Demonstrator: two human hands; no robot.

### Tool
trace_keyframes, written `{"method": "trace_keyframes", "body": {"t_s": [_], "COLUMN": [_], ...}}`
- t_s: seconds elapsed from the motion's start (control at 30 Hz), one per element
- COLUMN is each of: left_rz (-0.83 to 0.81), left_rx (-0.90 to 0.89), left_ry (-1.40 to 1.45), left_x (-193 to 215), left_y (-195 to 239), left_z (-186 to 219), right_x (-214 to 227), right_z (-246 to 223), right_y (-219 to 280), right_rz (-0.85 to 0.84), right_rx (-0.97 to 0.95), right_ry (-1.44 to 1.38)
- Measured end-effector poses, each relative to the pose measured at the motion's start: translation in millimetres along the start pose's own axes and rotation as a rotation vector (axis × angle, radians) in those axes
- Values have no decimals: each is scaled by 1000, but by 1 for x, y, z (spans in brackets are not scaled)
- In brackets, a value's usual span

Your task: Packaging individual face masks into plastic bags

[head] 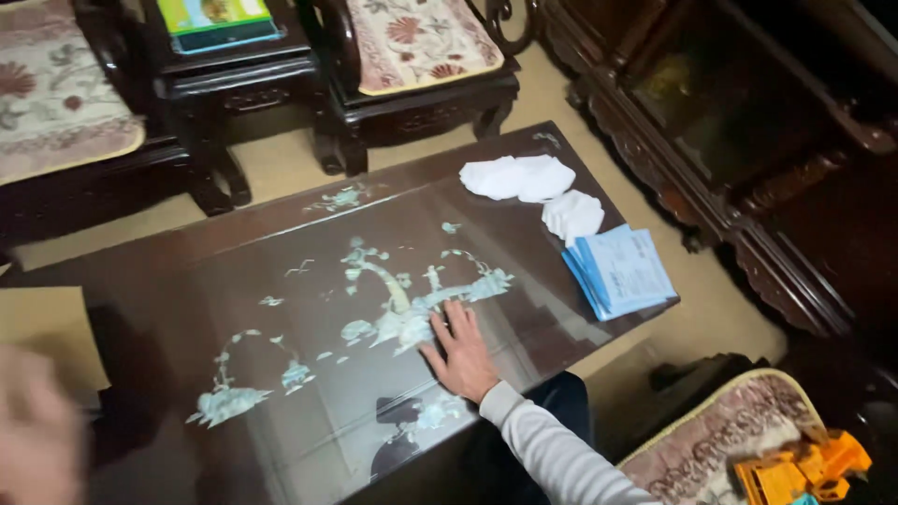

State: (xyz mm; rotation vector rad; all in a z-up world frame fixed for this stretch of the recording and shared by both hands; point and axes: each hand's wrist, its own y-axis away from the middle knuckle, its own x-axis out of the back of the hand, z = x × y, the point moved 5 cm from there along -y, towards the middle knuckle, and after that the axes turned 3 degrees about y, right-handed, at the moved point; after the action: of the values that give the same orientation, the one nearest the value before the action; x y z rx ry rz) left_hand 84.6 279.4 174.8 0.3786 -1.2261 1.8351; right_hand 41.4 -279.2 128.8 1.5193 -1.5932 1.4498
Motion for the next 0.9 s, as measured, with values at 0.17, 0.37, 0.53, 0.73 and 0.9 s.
{"method": "trace_keyframes", "body": {"t_s": [0.17,0.37,0.53,0.73,0.9], "left_rz": [-122,-30,22,-15,-45], "left_rx": [-108,-92,-139,-117,-183], "left_ry": [33,-334,-289,-328,-272], "left_x": [-99,-111,-116,-112,-112], "left_y": [121,151,152,146,144], "left_z": [131,161,155,171,166], "right_x": [20,90,55,55,46], "right_z": [108,366,455,410,340], "right_y": [-2,-60,-98,-107,-114], "right_rz": [50,180,-227,-478,-437], "right_rx": [-168,-217,-202,-290,-24], "right_ry": [-368,36,61,161,131]}}
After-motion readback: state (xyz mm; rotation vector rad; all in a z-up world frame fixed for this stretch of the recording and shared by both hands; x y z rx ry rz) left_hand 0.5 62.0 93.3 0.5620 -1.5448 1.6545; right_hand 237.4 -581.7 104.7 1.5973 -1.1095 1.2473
